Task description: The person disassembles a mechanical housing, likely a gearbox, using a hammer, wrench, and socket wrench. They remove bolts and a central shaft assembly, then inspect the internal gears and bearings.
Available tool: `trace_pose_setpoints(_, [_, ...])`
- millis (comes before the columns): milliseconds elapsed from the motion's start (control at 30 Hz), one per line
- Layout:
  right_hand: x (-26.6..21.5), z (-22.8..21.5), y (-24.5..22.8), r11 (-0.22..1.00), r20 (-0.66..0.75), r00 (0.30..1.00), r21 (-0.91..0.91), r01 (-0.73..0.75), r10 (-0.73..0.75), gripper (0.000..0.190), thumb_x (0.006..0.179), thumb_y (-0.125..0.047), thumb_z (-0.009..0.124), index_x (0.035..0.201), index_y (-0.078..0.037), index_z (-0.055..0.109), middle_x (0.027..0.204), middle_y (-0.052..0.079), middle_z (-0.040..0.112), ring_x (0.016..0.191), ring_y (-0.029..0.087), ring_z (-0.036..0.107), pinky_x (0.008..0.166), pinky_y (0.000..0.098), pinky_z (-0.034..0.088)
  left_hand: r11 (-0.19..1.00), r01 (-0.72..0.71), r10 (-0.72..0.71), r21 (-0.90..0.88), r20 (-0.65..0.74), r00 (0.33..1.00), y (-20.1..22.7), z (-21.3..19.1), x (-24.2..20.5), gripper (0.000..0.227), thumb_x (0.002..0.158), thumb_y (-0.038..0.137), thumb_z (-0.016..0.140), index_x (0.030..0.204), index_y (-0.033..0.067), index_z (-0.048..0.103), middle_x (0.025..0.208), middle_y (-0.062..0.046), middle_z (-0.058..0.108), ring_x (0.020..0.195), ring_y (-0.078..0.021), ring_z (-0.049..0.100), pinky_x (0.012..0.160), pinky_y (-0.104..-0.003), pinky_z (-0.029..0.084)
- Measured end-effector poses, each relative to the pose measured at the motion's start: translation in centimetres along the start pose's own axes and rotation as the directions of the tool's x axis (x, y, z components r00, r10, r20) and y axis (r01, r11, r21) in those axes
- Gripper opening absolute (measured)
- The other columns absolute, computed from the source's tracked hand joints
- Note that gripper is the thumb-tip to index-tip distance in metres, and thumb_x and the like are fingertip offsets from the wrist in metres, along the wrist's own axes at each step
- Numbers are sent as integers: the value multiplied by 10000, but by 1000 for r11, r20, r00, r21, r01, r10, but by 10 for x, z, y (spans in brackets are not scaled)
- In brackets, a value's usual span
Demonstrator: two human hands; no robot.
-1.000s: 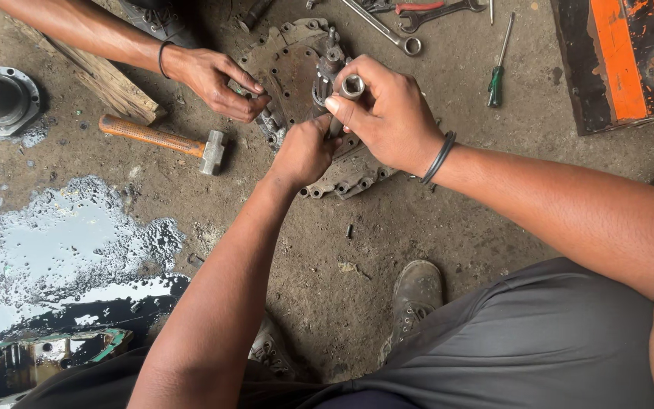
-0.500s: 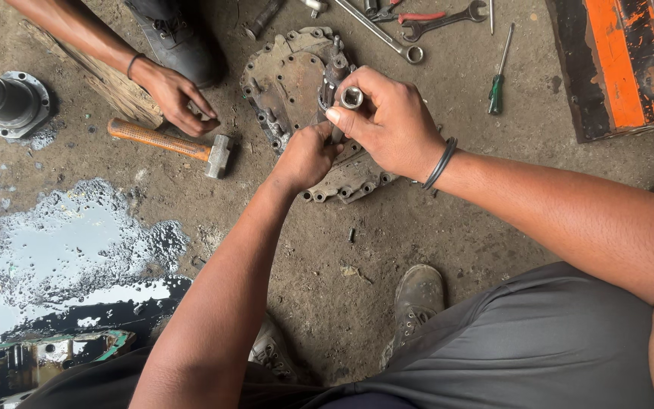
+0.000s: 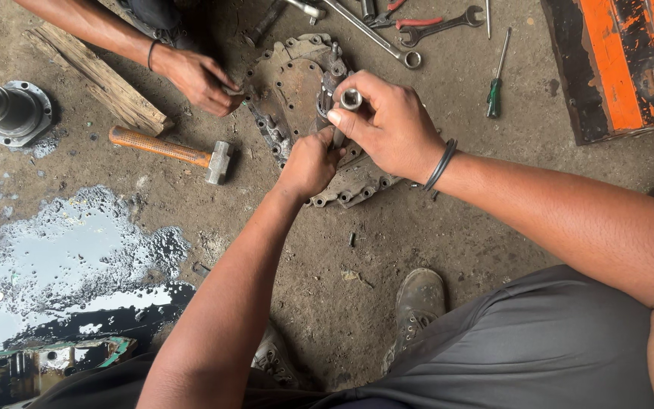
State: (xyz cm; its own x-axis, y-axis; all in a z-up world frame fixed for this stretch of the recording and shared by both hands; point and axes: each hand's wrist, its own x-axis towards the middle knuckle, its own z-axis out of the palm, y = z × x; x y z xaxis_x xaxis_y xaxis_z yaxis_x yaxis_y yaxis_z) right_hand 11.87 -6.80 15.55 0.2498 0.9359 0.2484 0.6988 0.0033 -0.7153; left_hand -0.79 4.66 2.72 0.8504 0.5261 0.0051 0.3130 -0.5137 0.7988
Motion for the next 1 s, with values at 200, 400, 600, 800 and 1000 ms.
trace_pose_setpoints(200, [1,9,11,969,-26,999,243,43,-38,220,1037,-225,692,1133,-33,644,984,29,700,852,69,668,701,257,565,996,67,-63,53,-80,995,8,10,-8,177,952,180,703,1062,62,631,934,-212,726,903,-412,708,798,-497,542])
trace_pose_setpoints(400, [10,34,22,896,-58,998,444,14,13,211,1053,-208,708,971,-33,623,873,16,640,808,63,593,686,260,536,1000,2,1,17,-206,978,18,19,-19,313,868,89,688,1177,102,645,1004,-224,719,904,-439,688,772,-508,544])
trace_pose_setpoints(600, [22,34,27,885,215,967,465,20,-135,246,1027,-253,680,888,-59,620,771,-12,618,709,61,589,614,248,516,993,103,-96,55,-129,987,21,14,-19,180,908,152,699,1062,61,684,995,-232,735,943,-405,712,847,-478,567])
trace_pose_setpoints(800, [35,17,11,931,235,946,341,135,-223,253,1007,-280,686,961,-32,662,866,34,697,821,83,647,732,289,554,956,-215,163,-202,-246,956,21,6,-4,197,881,63,616,1050,-38,623,957,-262,697,932,-411,715,848,-482,565])
trace_pose_setpoints(1000, [25,-15,-5,742,66,982,-646,177,-176,519,938,-514,747,721,-48,669,556,111,595,505,226,566,501,396,458,994,-96,103,49,-157,982,22,7,5,133,910,63,644,1016,-18,643,885,-271,703,883,-473,691,787,-529,547])
